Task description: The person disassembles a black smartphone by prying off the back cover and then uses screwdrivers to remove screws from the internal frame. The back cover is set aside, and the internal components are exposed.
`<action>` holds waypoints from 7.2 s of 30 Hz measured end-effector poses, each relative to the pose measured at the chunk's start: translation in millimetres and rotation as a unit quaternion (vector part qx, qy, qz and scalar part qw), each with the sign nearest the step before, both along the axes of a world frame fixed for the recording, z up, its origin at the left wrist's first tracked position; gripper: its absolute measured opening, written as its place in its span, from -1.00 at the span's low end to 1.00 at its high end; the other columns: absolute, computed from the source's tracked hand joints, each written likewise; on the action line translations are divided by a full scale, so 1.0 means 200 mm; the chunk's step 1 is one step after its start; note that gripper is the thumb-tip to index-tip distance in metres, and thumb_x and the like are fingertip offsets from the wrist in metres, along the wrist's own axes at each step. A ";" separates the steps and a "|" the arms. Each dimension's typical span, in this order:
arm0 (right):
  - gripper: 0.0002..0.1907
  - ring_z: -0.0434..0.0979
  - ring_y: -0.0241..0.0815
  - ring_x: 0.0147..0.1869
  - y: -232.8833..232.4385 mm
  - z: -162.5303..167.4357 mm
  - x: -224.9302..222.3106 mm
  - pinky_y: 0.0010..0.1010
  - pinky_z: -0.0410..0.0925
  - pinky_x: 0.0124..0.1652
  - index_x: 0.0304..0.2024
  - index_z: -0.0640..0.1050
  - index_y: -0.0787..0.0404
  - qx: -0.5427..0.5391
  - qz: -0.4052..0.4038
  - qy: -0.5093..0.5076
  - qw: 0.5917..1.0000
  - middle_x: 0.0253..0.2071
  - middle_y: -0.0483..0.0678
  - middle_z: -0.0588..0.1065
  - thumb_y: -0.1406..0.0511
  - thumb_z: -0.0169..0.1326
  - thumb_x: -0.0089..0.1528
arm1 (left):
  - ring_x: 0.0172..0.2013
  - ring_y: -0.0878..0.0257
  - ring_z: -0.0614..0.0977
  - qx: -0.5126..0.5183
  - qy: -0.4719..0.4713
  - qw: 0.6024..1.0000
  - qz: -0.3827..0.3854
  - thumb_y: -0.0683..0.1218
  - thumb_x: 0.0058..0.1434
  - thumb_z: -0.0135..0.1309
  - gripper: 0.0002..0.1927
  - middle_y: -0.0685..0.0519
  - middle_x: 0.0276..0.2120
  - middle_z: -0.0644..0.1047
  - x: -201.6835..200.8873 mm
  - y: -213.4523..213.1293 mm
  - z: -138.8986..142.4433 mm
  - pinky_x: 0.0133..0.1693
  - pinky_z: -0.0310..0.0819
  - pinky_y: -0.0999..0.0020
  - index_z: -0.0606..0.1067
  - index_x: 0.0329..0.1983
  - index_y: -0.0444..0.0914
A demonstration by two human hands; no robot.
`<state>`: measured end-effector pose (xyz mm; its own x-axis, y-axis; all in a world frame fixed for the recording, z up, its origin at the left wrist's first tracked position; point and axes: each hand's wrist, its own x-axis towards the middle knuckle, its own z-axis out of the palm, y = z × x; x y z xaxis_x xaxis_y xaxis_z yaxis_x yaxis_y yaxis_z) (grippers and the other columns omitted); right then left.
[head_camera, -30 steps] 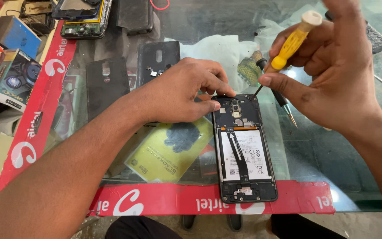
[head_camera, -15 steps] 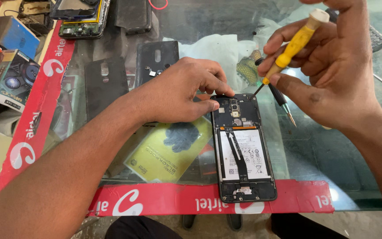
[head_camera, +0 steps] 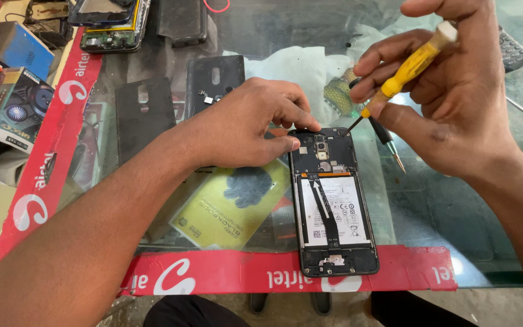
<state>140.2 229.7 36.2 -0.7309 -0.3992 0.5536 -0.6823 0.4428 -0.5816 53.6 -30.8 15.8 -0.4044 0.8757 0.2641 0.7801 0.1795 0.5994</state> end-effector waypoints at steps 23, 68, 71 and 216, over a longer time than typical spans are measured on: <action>-0.15 0.66 -0.08 0.13 0.02 -0.02 0.00 -0.32 0.57 0.13 0.40 -0.15 0.24 -0.052 -0.038 -0.018 0.998 0.19 0.22 0.45 0.57 0.16 0.35 | -0.28 0.22 0.66 -0.003 0.000 1.000 0.001 -0.25 0.07 0.23 -0.62 0.01 -0.16 0.60 0.00 0.00 0.00 -0.23 0.66 0.35 0.65 0.00 -0.24; -0.59 0.67 -0.12 -0.15 0.01 0.03 -0.03 -0.41 0.56 -0.27 0.25 0.35 0.41 -0.005 -0.250 0.006 0.968 -0.13 0.07 0.47 0.51 0.13 0.38 | -0.28 0.22 0.65 0.001 0.005 1.000 -0.003 -0.25 0.09 0.23 -0.64 0.00 -0.13 0.59 0.00 0.00 0.00 -0.24 0.67 0.36 0.65 0.00 -0.25; -0.62 0.69 -0.04 -0.15 0.00 0.01 -0.04 -0.36 0.56 -0.24 0.24 0.35 0.41 -0.032 -0.228 -0.018 0.973 -0.15 0.10 0.47 0.55 0.13 0.40 | -0.29 0.23 0.64 0.003 0.011 1.000 -0.007 -0.26 0.08 0.23 -0.62 0.00 -0.14 0.59 0.00 0.01 0.00 -0.24 0.67 0.36 0.65 0.01 -0.24; -0.74 0.19 -0.36 -0.53 0.01 0.10 -0.17 -0.51 0.12 -0.50 -0.30 0.42 0.22 -0.410 -0.039 -0.287 0.865 -0.36 -0.10 0.42 0.22 -0.08 0.43 | 0.02 0.17 0.67 -0.009 -0.125 0.992 -0.009 -0.32 -0.14 0.39 -0.42 0.03 -0.06 0.54 0.00 0.00 0.03 0.02 0.59 0.35 0.60 0.03 -0.29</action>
